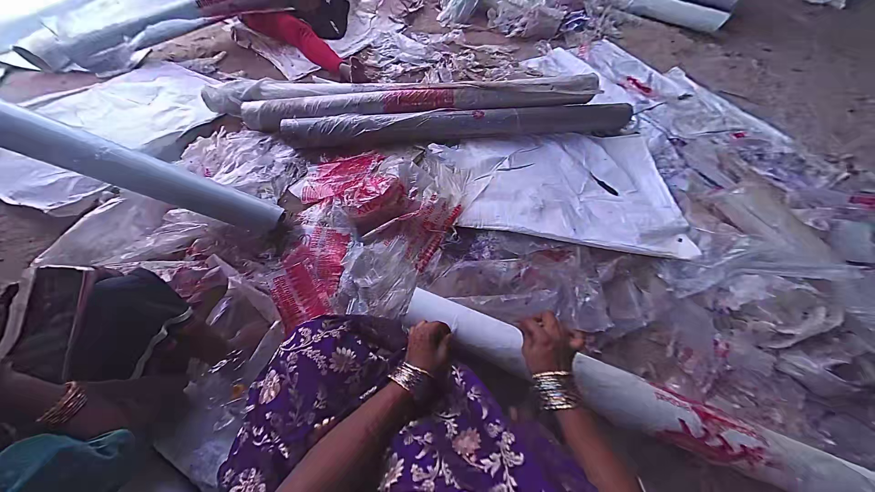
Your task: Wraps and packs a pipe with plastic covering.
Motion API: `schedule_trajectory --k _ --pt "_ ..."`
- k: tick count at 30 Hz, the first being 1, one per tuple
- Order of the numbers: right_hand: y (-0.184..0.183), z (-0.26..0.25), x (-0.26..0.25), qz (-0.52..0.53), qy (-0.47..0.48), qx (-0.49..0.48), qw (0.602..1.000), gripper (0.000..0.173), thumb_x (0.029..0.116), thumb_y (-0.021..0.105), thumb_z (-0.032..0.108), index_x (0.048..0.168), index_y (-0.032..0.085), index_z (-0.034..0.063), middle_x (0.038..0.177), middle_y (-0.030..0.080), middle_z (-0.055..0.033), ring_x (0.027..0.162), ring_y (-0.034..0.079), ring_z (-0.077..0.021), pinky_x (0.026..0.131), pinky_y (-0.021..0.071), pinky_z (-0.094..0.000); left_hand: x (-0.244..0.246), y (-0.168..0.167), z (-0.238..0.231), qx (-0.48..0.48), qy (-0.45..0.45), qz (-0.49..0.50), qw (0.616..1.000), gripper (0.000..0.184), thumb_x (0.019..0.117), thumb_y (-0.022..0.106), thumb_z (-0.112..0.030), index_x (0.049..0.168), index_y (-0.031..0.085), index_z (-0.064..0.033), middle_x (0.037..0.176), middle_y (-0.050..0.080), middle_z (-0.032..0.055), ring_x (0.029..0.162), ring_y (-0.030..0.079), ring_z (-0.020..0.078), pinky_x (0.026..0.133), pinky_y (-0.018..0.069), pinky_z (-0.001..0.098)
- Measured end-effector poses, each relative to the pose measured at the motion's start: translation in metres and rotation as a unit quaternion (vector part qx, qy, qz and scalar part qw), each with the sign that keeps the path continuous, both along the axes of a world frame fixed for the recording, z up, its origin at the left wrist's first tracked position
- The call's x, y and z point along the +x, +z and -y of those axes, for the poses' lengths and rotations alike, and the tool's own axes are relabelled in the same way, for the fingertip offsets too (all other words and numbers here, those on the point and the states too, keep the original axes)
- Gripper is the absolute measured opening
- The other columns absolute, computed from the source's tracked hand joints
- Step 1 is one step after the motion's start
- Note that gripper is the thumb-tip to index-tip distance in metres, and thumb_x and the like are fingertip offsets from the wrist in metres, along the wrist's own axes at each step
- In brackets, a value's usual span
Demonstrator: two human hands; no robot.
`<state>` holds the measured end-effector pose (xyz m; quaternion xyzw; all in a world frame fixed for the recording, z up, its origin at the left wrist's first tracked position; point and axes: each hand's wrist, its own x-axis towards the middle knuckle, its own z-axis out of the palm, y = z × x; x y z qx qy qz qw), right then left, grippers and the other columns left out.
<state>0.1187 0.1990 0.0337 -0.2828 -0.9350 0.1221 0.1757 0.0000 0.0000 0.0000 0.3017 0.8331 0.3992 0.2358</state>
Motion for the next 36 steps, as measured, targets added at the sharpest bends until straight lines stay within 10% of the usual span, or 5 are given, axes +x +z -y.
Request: schedule_trajectory --k 14,22,36 --pt "-0.018 0.064 -0.065 -0.009 0.184 0.071 0.980 0.009 0.0809 0.071 0.003 0.080 0.077 0.0100 0.089 0.073 -0.0146 0.082 0.069 -0.0383 0.090 0.0420 -0.0703 0.006 -0.028 0.001 0.079 0.028 -0.052 0.995 0.025 0.0941 0.063 -0.017 0.101 0.077 0.0030 0.096 0.075 0.0186 0.098 0.069 0.0383 0.094 0.0484 0.0582" --pt "-0.020 0.062 -0.066 0.021 0.170 0.111 0.979 0.011 0.0761 0.072 -0.002 0.078 0.076 0.0081 0.110 0.077 -0.0134 0.091 0.072 -0.0380 0.086 0.0443 -0.0653 0.010 -0.034 -0.008 0.097 0.072 -0.061 0.991 0.021 0.0905 0.066 -0.015 0.096 0.078 0.0014 0.092 0.076 0.0162 0.093 0.069 0.0375 0.091 0.0482 0.0586" --pt "-0.022 0.017 -0.012 0.041 0.080 0.130 0.987 0.015 0.0736 0.070 -0.009 0.076 0.075 0.0047 0.106 0.077 -0.0142 0.087 0.071 -0.0403 0.082 0.0439 -0.0675 0.006 -0.037 -0.011 0.120 0.056 -0.083 0.988 0.021 0.0895 0.063 -0.013 0.093 0.078 0.0012 0.088 0.075 0.0159 0.089 0.069 0.0363 0.086 0.0469 0.0592"
